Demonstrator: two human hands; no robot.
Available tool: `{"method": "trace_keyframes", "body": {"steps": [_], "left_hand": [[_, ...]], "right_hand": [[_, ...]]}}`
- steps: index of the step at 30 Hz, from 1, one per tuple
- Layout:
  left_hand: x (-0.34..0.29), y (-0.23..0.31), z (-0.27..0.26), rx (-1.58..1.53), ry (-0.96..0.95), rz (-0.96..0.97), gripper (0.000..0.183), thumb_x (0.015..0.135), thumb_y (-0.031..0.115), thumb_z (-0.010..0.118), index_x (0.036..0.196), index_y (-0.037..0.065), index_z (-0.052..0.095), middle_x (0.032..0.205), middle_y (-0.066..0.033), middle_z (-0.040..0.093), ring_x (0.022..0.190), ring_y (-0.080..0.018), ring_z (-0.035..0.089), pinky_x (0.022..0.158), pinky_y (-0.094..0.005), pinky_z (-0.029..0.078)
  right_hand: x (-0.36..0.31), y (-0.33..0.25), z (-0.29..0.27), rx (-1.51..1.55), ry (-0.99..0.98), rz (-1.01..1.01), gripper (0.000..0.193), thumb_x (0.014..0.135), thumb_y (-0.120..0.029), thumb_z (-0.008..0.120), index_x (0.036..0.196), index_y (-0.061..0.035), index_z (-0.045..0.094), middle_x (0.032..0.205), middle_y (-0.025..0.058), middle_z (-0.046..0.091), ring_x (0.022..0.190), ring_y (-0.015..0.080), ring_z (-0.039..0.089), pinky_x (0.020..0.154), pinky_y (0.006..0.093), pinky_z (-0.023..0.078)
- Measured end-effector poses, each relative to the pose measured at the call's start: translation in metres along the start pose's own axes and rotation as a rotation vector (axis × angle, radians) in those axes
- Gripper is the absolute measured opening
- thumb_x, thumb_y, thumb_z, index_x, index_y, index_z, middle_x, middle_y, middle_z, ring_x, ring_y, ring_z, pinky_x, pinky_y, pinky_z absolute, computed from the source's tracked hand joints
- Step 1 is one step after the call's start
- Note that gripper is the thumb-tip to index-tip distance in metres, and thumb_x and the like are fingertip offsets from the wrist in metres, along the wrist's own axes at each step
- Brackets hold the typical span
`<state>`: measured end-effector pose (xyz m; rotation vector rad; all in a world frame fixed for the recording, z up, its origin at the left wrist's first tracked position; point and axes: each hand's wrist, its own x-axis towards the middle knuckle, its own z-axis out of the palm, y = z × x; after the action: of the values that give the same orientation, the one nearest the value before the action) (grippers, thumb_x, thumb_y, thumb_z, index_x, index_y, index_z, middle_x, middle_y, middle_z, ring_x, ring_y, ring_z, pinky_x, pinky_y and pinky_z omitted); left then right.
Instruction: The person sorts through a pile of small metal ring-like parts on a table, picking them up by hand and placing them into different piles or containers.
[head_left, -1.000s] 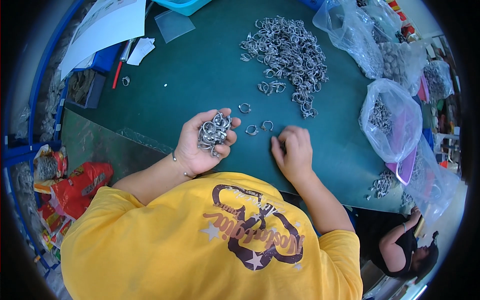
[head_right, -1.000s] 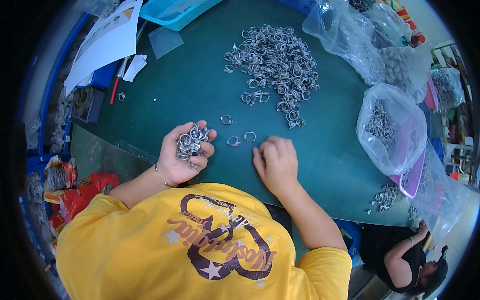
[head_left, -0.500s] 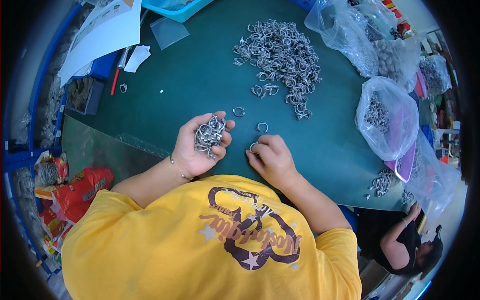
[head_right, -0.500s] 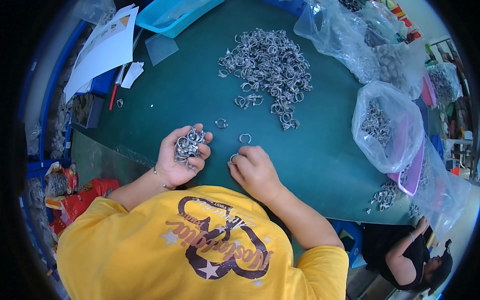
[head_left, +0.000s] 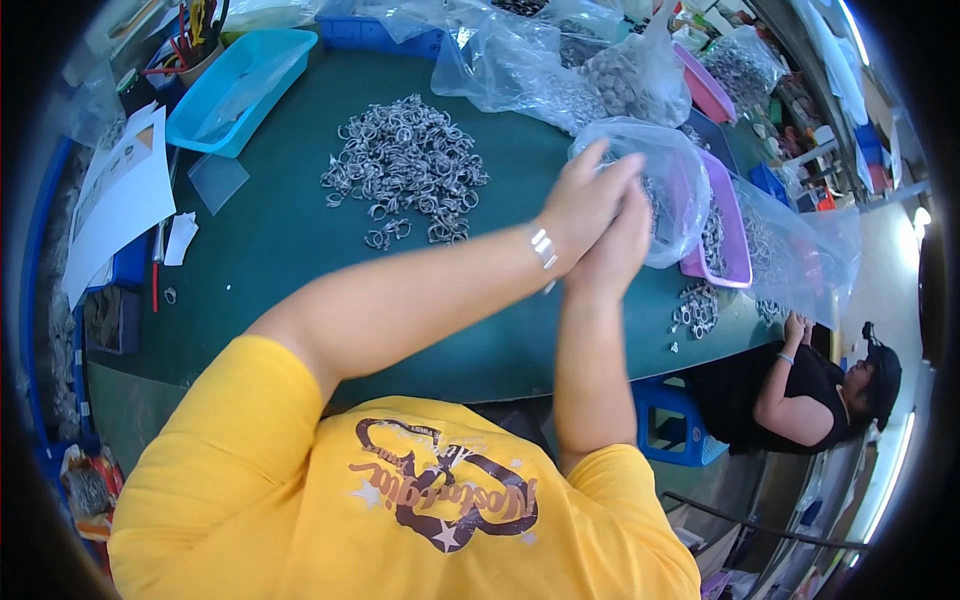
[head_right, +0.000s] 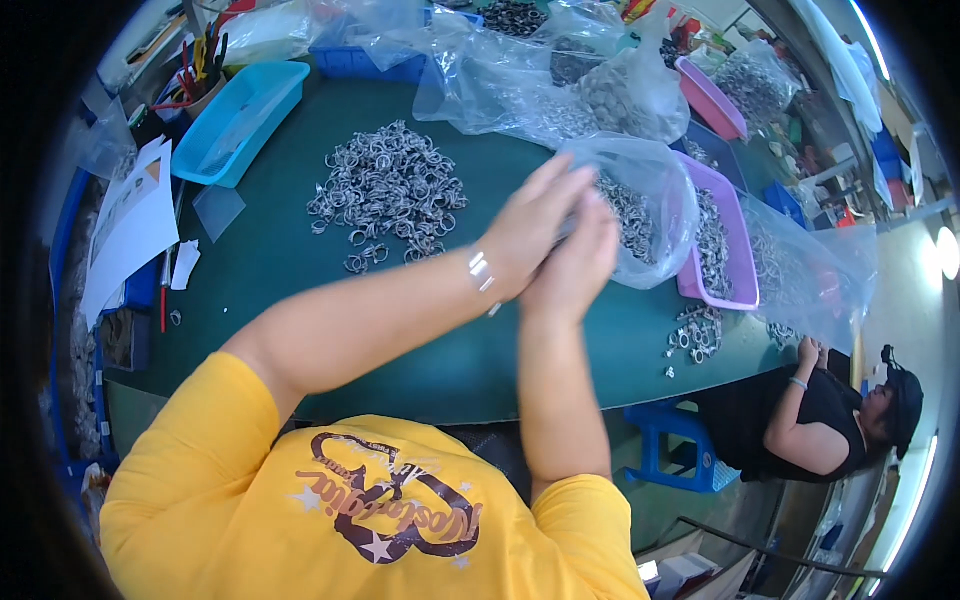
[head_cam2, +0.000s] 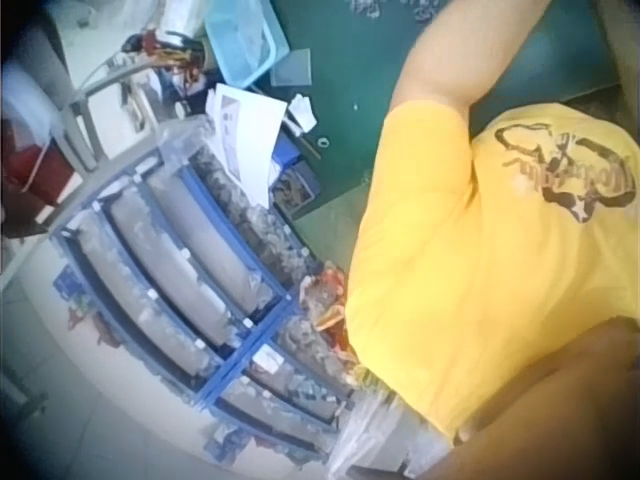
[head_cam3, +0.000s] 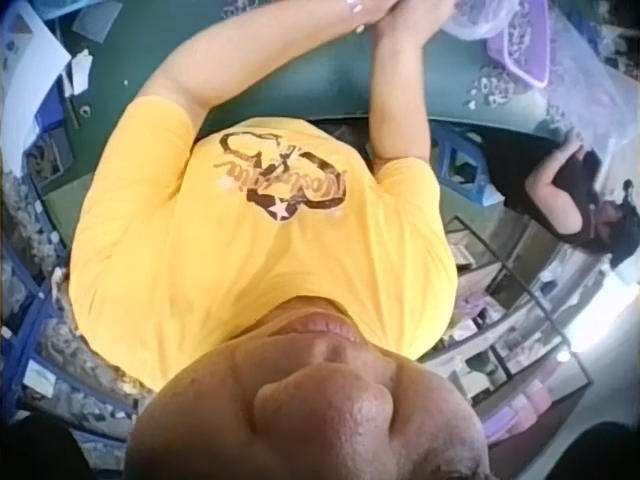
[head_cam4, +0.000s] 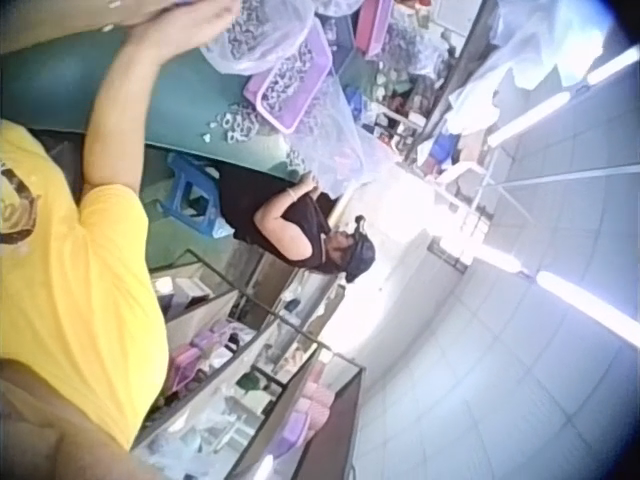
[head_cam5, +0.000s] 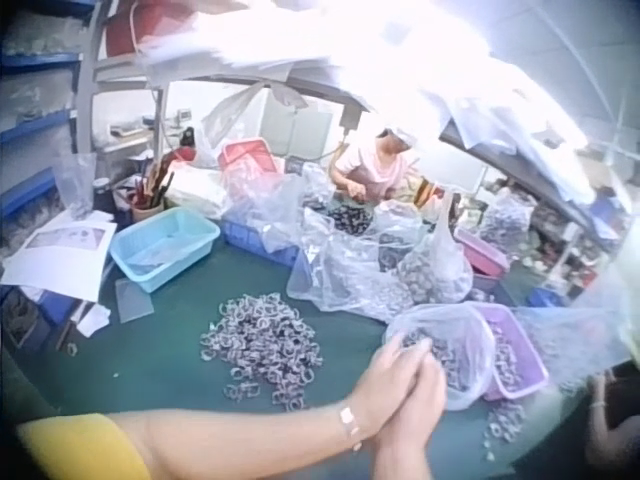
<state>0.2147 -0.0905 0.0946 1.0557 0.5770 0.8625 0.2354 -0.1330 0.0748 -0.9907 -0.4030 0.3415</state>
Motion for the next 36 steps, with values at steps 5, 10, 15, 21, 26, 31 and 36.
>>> {"method": "trace_keyframes", "body": {"steps": [5, 10, 15, 21, 26, 31, 36], "left_hand": [[0.045, 0.024, -0.002, 0.092, -0.304, -0.233, 0.027, 0.088, 0.021, 0.063, 0.105, 0.0, 0.061, 0.104, -0.0106, 0.065, 0.097, -0.0166, 0.062, 0.078, -0.0317, 0.051], [0.024, 0.049, -0.119, 1.02, -0.663, 0.264, 0.022, 0.081, 0.016, 0.067, 0.101, 0.006, 0.065, 0.09, -0.0097, 0.067, 0.08, -0.0225, 0.065, 0.069, -0.0331, 0.052], [-0.065, 0.04, -0.2, 1.702, -0.79, 0.054, 0.031, 0.073, 0.02, 0.077, 0.099, 0.008, 0.065, 0.094, -0.013, 0.06, 0.089, -0.0319, 0.063, 0.077, -0.0403, 0.052], [-0.083, 0.024, -0.229, 0.644, -0.452, -0.358, 0.023, 0.079, -0.006, 0.071, 0.098, 0.003, 0.063, 0.095, -0.0065, 0.062, 0.089, -0.0154, 0.063, 0.081, -0.0279, 0.053], [-0.092, 0.017, -0.231, 0.248, -0.281, -0.092, 0.029, 0.082, -0.012, 0.065, 0.106, 0.002, 0.06, 0.098, -0.0041, 0.061, 0.092, -0.0114, 0.06, 0.084, -0.0251, 0.052], [-0.095, 0.019, -0.223, 0.378, -0.265, 0.167, 0.026, 0.08, -0.013, 0.065, 0.102, 0.001, 0.062, 0.098, -0.0054, 0.061, 0.092, -0.0121, 0.061, 0.081, -0.0248, 0.052], [-0.085, 0.034, -0.222, 0.648, -0.198, 0.476, 0.016, 0.074, -0.01, 0.069, 0.082, 0.004, 0.065, 0.091, -0.0047, 0.062, 0.085, -0.0135, 0.062, 0.071, -0.0256, 0.051]], "right_hand": [[0.111, -0.014, -0.074, -0.411, 0.122, 0.255, 0.045, 0.094, -0.031, 0.056, 0.116, 0.0079, 0.057, 0.106, 0.016, 0.063, 0.093, 0.0265, 0.062, 0.083, 0.041, 0.05], [0.055, -0.003, -0.094, -0.785, -0.204, -0.199, 0.034, 0.088, -0.015, 0.063, 0.116, 0.0034, 0.06, 0.121, 0.0169, 0.06, 0.115, 0.0256, 0.055, 0.097, 0.0363, 0.044], [-0.005, 0.056, -0.035, -0.975, -0.907, -0.259, 0.041, 0.085, -0.018, 0.067, 0.124, -0.0071, 0.06, 0.14, 0.0238, 0.046, 0.128, 0.0378, 0.047, 0.105, 0.0421, 0.039], [-0.044, 0.086, -0.009, -0.943, -1.086, -0.35, 0.05, 0.077, -0.012, 0.073, 0.123, -0.0047, 0.056, 0.132, 0.0206, 0.051, 0.117, 0.039, 0.051, 0.099, 0.0431, 0.043], [-0.049, 0.068, -0.034, -0.981, -1.085, -0.396, 0.033, 0.074, -0.004, 0.072, 0.106, -0.0044, 0.061, 0.113, 0.0152, 0.061, 0.105, 0.0351, 0.056, 0.092, 0.0419, 0.045], [-0.062, 0.058, -0.036, -1.064, -0.93, -0.492, 0.04, 0.078, -0.008, 0.069, 0.117, -0.0067, 0.061, 0.125, 0.0173, 0.057, 0.114, 0.0364, 0.054, 0.098, 0.0431, 0.043], [-0.079, 0.054, -0.024, -0.98, -1.171, -0.425, 0.034, 0.077, -0.008, 0.071, 0.11, -0.0057, 0.063, 0.125, 0.0177, 0.057, 0.113, 0.036, 0.055, 0.097, 0.0448, 0.043]]}}
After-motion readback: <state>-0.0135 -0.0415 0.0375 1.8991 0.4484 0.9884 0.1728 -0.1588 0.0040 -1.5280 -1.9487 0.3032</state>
